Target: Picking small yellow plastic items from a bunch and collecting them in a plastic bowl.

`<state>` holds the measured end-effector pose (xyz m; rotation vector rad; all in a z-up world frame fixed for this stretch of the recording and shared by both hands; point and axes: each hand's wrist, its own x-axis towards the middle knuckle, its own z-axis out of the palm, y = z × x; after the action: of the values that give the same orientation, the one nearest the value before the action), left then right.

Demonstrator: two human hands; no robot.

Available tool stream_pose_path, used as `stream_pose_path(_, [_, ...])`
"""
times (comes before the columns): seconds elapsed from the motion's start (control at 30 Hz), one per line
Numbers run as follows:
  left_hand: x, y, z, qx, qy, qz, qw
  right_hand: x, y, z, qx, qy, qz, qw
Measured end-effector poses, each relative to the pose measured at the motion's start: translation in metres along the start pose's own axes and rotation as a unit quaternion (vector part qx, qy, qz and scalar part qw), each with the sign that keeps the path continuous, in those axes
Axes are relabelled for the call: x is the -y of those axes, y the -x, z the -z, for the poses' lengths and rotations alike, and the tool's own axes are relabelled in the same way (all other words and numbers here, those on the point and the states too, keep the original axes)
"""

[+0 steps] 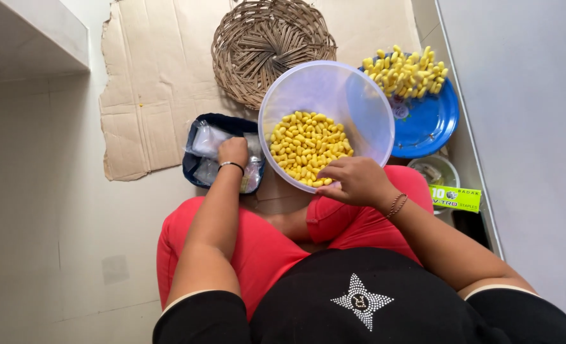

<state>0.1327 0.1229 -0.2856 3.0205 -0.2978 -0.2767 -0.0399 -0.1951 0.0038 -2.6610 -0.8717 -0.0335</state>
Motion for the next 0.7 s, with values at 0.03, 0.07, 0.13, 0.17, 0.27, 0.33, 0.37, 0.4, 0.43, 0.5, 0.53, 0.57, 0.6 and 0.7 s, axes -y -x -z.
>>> stream_pose_path(0.03, [0.003,0.002,0.004,-0.001,0.001,0.001,1.0,0.001,-0.001,0.002,0.0,0.001,0.001,1.0])
stream_pose_path(0.07, [0.006,0.004,0.009,0.006,0.028,0.023,0.999,0.001,-0.002,0.003,0.011,-0.012,-0.004,1.0])
stream_pose_path(0.13, [0.009,0.015,0.035,0.012,0.057,0.049,0.997,0.004,-0.001,0.008,0.022,-0.024,-0.005,0.999])
stream_pose_path(0.17, [0.012,0.02,0.06,-0.002,0.081,0.065,0.995,0.005,-0.003,0.011,0.031,-0.027,-0.009,0.999])
stream_pose_path(0.27, [0.012,0.062,0.144,-0.115,0.195,0.082,0.971,0.008,-0.004,0.018,0.049,-0.035,-0.016,0.998])
stream_pose_path(0.33, [0.012,0.087,0.19,-0.212,0.278,0.084,0.933,0.009,-0.008,0.022,0.057,-0.042,-0.016,0.997])
stream_pose_path(0.37, [0.01,0.095,0.206,-0.292,0.359,0.082,0.883,0.011,-0.008,0.024,0.065,-0.046,-0.023,0.997])
stream_pose_path(0.4, [0.009,0.103,0.221,-0.368,0.436,0.078,0.818,0.012,-0.007,0.026,0.073,-0.05,-0.029,0.996])
stream_pose_path(0.43, [-0.002,0.115,0.243,-0.367,0.434,0.078,0.819,0.013,-0.01,0.028,0.072,-0.052,-0.029,0.996])
stream_pose_path(0.5, [-0.022,0.139,0.287,-0.389,0.526,0.028,0.756,0.014,-0.015,0.032,0.11,-0.104,-0.074,0.986])
stream_pose_path(0.53, [-0.032,0.146,0.299,-0.39,0.525,0.028,0.756,0.017,-0.021,0.039,0.109,-0.105,-0.073,0.986])
stream_pose_path(0.57, [-0.043,0.153,0.311,-0.389,0.544,-0.002,0.743,0.02,-0.027,0.047,0.073,-0.191,-0.076,0.976])
stream_pose_path(0.6, [-0.054,0.16,0.323,-0.388,0.563,-0.031,0.729,0.022,-0.033,0.055,0.038,-0.276,-0.078,0.957])
stream_pose_path(0.7, [-0.082,0.171,0.339,-0.399,0.541,-0.072,0.737,0.031,-0.055,0.064,-0.032,-0.345,-0.076,0.935])
